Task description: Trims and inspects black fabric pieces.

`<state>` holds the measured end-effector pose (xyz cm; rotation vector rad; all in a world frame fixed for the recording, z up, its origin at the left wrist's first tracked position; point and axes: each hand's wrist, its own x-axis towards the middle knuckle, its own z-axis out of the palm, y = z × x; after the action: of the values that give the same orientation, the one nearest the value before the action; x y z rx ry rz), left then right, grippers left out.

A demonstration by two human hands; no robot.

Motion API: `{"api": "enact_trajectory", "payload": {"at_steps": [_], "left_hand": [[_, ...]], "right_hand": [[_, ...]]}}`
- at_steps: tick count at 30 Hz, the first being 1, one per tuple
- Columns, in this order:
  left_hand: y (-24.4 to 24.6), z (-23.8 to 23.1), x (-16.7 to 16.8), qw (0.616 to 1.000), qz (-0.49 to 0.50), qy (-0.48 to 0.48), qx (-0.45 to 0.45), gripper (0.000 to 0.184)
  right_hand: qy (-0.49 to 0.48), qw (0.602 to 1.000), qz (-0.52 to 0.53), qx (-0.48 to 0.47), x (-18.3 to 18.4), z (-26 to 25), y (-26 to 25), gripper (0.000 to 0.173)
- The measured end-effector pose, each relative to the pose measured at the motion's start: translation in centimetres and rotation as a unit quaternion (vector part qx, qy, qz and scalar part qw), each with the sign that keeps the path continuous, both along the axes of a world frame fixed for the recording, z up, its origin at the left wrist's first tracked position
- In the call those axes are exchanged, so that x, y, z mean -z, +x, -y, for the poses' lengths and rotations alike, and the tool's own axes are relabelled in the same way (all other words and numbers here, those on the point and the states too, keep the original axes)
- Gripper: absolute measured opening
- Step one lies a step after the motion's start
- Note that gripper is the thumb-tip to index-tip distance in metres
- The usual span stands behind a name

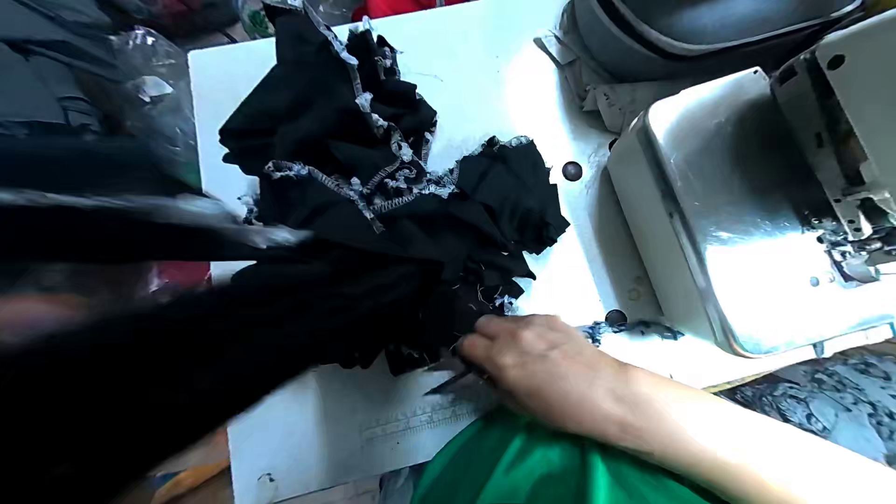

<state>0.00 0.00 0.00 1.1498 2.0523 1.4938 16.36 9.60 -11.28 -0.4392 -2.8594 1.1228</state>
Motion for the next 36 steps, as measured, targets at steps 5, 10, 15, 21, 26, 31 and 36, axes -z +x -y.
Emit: {"api": "enact_trajectory", "payload": {"at_steps": [5,10,15,21,26,31,36], "left_hand": [[-5.0,2.0,4.5,0.955,0.227,0.093,0.169,0.014],[-1.9,1.7,3.2,0.961,0.254,0.029,0.103,0.019],[-2.4,3.1,5.0,0.918,0.219,-0.048,0.328,0.021],[0.5,4.0,8.1,0.923,0.137,-0.031,0.357,0.013],[1.6,4.4,9.1,0.91,0.152,-0.006,0.385,0.014],[2.0,4.3,9.7,0.914,0.143,0.008,0.381,0.013],[1.8,4.7,9.2,0.946,0.011,-0.004,0.324,0.005]], "right_hand": [[0.097,0.979,0.053,0.173,-1.8,-2.3,4.4,0.018],[0.028,0.968,-0.029,0.249,-3.2,-2.9,6.4,0.023],[-0.25,0.943,-0.136,0.172,-4.7,-2.6,6.3,0.03],[-0.401,0.912,-0.087,-0.006,-4.6,-2.5,6.7,0.064],[-0.385,0.921,-0.036,-0.043,-3.4,-2.3,7.3,0.056],[-0.398,0.915,0.002,-0.07,-3.0,-2.1,7.6,0.052],[-0.416,0.907,0.026,-0.061,-3.1,-2.3,7.2,0.054]]}}
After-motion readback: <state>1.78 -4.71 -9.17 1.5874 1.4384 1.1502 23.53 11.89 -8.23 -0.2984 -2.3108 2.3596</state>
